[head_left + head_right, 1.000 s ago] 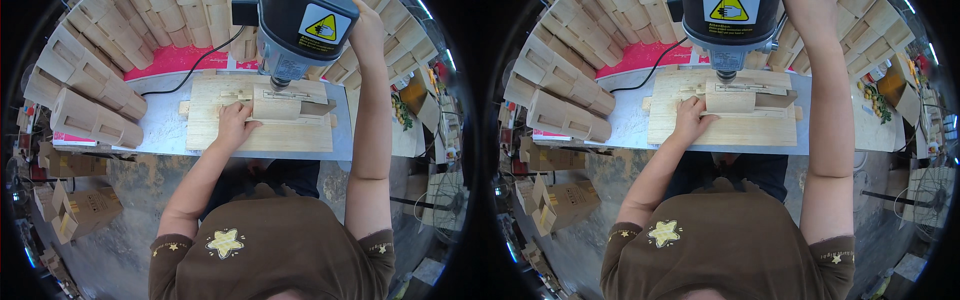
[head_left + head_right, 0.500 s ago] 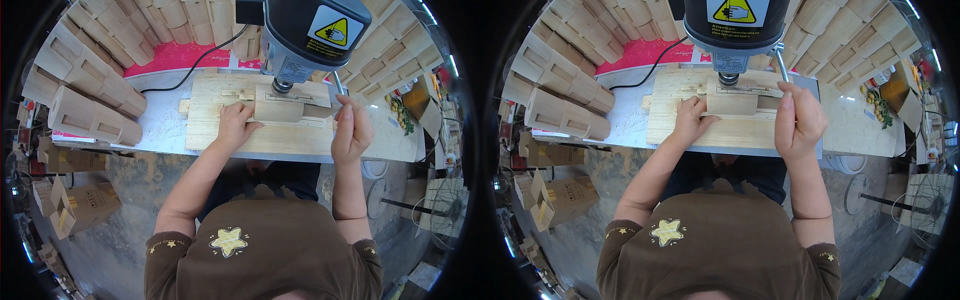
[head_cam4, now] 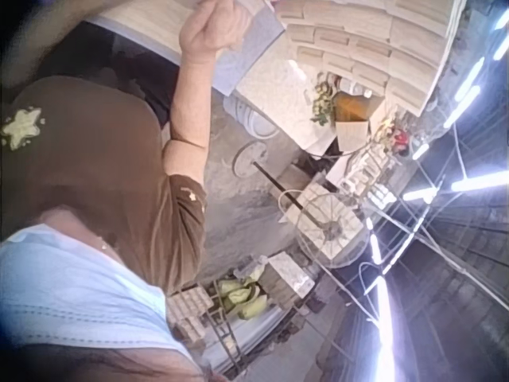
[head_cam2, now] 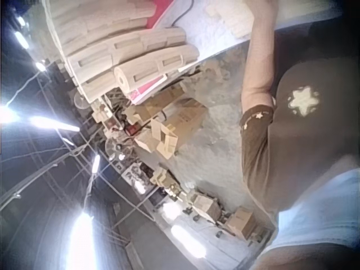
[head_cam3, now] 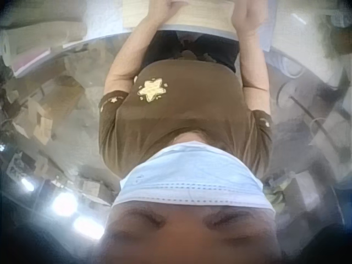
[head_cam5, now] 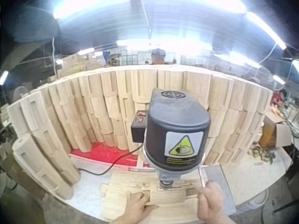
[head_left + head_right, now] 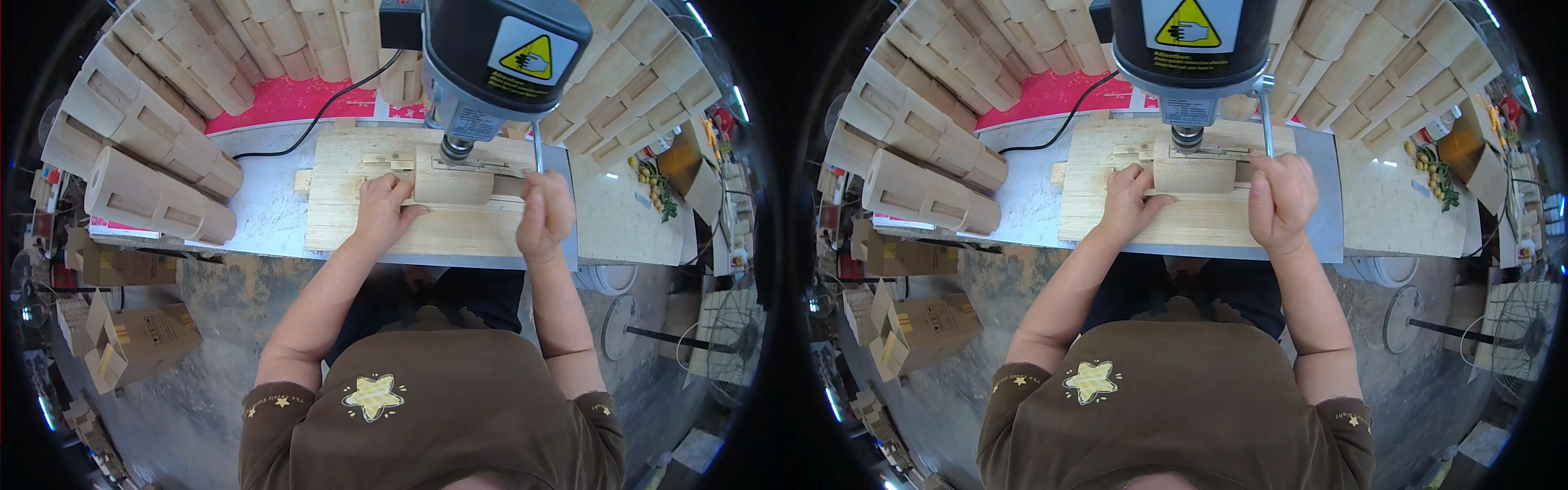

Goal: Use a drill press to drill holes into cylindrical wooden components.

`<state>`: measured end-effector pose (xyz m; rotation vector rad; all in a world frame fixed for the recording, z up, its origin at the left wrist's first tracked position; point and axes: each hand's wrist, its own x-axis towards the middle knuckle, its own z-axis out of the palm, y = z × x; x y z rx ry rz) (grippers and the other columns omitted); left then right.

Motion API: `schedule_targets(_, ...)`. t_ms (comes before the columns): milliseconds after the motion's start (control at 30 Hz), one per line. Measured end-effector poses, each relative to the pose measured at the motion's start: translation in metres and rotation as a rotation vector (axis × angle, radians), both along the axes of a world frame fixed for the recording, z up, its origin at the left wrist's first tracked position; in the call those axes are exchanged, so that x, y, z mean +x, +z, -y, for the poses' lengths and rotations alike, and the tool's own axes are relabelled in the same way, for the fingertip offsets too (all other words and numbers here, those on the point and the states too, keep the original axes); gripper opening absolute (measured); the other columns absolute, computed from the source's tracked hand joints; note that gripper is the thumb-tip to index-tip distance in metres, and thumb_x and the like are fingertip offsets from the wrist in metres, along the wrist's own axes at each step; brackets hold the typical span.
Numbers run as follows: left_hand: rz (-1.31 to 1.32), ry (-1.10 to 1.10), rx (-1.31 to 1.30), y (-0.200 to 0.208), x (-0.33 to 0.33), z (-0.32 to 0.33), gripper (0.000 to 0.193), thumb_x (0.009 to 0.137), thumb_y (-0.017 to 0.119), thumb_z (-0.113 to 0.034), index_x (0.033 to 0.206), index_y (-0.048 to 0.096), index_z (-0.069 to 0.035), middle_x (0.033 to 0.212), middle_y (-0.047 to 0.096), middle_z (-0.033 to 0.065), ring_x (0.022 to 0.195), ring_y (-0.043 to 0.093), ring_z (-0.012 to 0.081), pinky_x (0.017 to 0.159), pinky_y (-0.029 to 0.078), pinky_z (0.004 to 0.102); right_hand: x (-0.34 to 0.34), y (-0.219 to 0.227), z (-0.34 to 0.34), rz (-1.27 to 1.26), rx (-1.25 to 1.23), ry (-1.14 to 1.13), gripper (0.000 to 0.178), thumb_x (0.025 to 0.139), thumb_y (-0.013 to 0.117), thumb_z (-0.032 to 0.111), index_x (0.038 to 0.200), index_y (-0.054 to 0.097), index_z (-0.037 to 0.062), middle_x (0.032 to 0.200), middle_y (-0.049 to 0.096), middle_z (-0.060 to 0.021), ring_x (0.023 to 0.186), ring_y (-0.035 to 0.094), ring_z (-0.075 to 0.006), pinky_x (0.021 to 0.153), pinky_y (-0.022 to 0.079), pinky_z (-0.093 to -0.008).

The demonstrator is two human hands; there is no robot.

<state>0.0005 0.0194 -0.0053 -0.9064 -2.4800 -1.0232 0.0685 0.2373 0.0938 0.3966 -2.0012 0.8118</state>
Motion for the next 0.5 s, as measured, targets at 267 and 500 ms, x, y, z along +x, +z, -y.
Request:
schedule_targets(267, 0.363, -0.044, 0.096, 0.006, -0.006, 0.002, 0.049, 0.061, 0.081, -0.025, 0.105, 0.064, -0.011, 0.081, 0.055, 0.0048, 0.082, 0.055, 0.0243, 0.078, 0.036, 0.0384, -0.069, 0.139, -0.015, 0.231, -0.105, -0.196, 0.033, 0.094, 0.047, 0.026, 0.084, 0.061, -0.0022, 0.064, 0.053, -0.0074, 0.060, 0.049, -0.0143, 0.058, 0.039, -0.0289)
schedule_targets(500, 0.460, 0.018, 0.276, -0.010, -0.004, -0.016, 0.048, 0.058, 0.084, -0.027, 0.099, 0.065, -0.010, 0.094, 0.054, 0.0065, 0.096, 0.051, 0.0255, 0.089, 0.033, 0.0394, -0.091, 0.137, -0.021, 0.356, -0.449, -0.025, 0.037, 0.091, 0.050, 0.028, 0.074, 0.057, -0.0043, 0.062, 0.053, -0.0111, 0.060, 0.053, -0.0185, 0.057, 0.043, -0.0344)
